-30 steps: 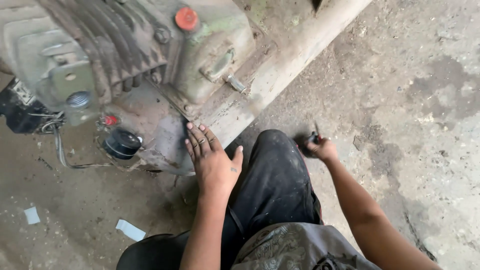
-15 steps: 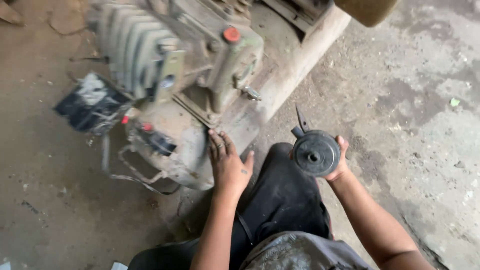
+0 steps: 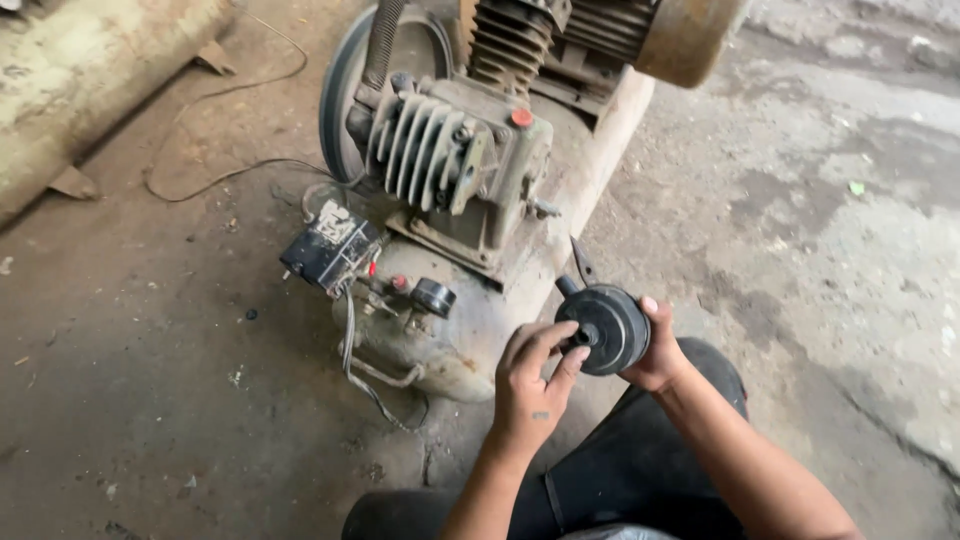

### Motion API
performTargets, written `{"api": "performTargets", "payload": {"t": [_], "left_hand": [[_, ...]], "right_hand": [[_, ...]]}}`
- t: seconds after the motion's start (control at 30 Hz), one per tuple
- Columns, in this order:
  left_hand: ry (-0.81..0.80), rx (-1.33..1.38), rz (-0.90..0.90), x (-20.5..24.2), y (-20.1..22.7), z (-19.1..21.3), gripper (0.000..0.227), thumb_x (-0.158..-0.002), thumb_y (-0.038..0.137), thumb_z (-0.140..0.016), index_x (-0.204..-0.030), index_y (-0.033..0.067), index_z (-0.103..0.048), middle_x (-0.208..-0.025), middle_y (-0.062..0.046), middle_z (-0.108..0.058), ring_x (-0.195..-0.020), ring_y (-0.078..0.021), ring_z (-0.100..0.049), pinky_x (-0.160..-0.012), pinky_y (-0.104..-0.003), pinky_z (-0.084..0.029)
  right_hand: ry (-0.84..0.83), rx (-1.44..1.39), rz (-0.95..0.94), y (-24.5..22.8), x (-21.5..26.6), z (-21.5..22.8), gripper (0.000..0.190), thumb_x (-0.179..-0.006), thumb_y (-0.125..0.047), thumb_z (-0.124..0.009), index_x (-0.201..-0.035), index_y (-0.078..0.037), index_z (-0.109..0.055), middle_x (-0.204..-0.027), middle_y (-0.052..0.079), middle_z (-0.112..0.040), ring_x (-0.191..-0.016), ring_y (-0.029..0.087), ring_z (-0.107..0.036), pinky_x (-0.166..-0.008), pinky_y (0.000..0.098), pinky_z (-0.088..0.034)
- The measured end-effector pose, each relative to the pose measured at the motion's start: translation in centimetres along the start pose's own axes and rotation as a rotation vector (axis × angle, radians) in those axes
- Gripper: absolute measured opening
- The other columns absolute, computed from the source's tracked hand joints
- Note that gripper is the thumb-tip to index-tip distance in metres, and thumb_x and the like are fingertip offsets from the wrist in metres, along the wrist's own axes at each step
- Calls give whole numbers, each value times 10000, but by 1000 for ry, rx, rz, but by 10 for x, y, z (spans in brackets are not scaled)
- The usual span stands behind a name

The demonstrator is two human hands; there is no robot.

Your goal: Reassembling an air compressor filter unit and using pliers to secure components.

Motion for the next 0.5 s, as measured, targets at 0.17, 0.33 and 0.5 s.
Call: {"api": "performTargets", "payload": {"t": [0.17,0.33,0.5], "left_hand": [[19,-78,-104,5,31,19,350,-952,158,-745,-1262,41,-633,-1128,-117,-636,-1019,-284,-617,-924,-404,-561],[10,-69,-156,5,49,37,303,-965,183,-730,-1228,54,-653,-1120,-105,-631,-1002,-278,-603,-915,-400,-553],[-32,78,-114,4,55,45,272,-962,141,-720,-1213,58,-660,-1136,-118,-635,-1075,-279,-623,-964,-404,-563]], "right_hand": [[114,-209,-55,18,20,-46,687,-849,-669,-593,-1153,-60,-685,-1077,185,-730,-987,331,-673,-922,474,-521],[39,-80,80,14,37,-66,702,-876,-614,-609,-1230,-9,-648,-1086,199,-733,-975,320,-695,-881,448,-553],[-161,138,195,-15,53,-114,729,-887,-559,-650,-1263,65,-625,-1065,252,-760,-941,368,-743,-848,453,-588]]}}
Point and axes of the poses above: each hand's wrist, its own x-axis away from the middle knuckle, its own z-axis out of the back of the hand, y = z × x, the point moved 5 cm from there along -x, towards the middle knuckle
